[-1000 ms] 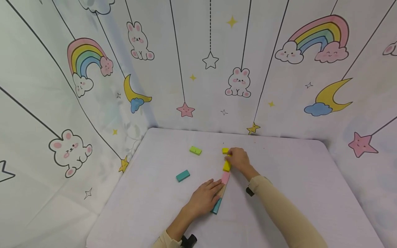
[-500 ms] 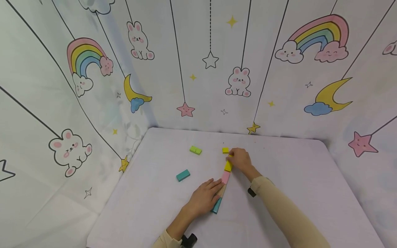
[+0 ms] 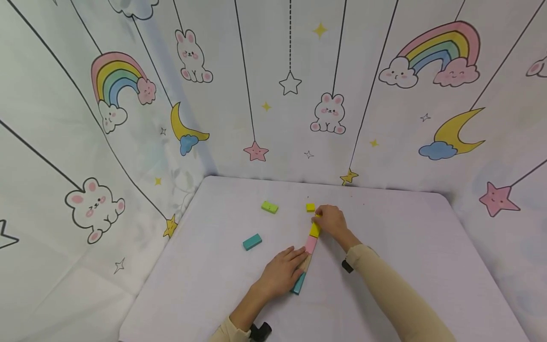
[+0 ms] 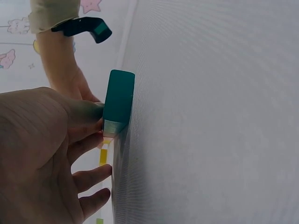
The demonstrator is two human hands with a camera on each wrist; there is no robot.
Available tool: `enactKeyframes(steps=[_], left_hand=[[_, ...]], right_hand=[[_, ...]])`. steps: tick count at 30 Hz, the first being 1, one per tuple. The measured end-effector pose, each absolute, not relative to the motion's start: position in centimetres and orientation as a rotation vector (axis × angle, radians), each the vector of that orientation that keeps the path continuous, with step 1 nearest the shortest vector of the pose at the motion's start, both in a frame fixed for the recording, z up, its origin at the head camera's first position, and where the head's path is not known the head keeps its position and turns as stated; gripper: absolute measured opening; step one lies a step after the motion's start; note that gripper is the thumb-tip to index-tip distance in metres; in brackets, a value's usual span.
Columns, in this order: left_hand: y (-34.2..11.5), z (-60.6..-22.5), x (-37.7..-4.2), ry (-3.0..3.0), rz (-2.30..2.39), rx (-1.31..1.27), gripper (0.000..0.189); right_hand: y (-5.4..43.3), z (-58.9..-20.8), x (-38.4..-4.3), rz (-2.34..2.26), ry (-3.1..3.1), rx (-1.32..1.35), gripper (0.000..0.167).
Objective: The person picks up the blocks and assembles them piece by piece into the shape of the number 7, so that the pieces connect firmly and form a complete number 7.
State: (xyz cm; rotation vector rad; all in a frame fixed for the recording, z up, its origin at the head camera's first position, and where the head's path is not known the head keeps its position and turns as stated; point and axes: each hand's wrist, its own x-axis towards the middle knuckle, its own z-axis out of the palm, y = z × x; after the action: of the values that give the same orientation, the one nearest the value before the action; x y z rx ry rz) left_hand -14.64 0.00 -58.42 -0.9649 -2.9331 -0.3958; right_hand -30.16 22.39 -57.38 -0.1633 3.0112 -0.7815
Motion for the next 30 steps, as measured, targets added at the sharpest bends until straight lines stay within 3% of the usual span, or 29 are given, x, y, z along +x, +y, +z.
enactKeyframes(steps=[30], left_hand=[[-0.05,-58.44,-14.61,-2.925,-0.414,-0.967,0.051]], right_hand=[[22.35,-57.12,-29.76,-0.779,3.018,-0.173,0.031]])
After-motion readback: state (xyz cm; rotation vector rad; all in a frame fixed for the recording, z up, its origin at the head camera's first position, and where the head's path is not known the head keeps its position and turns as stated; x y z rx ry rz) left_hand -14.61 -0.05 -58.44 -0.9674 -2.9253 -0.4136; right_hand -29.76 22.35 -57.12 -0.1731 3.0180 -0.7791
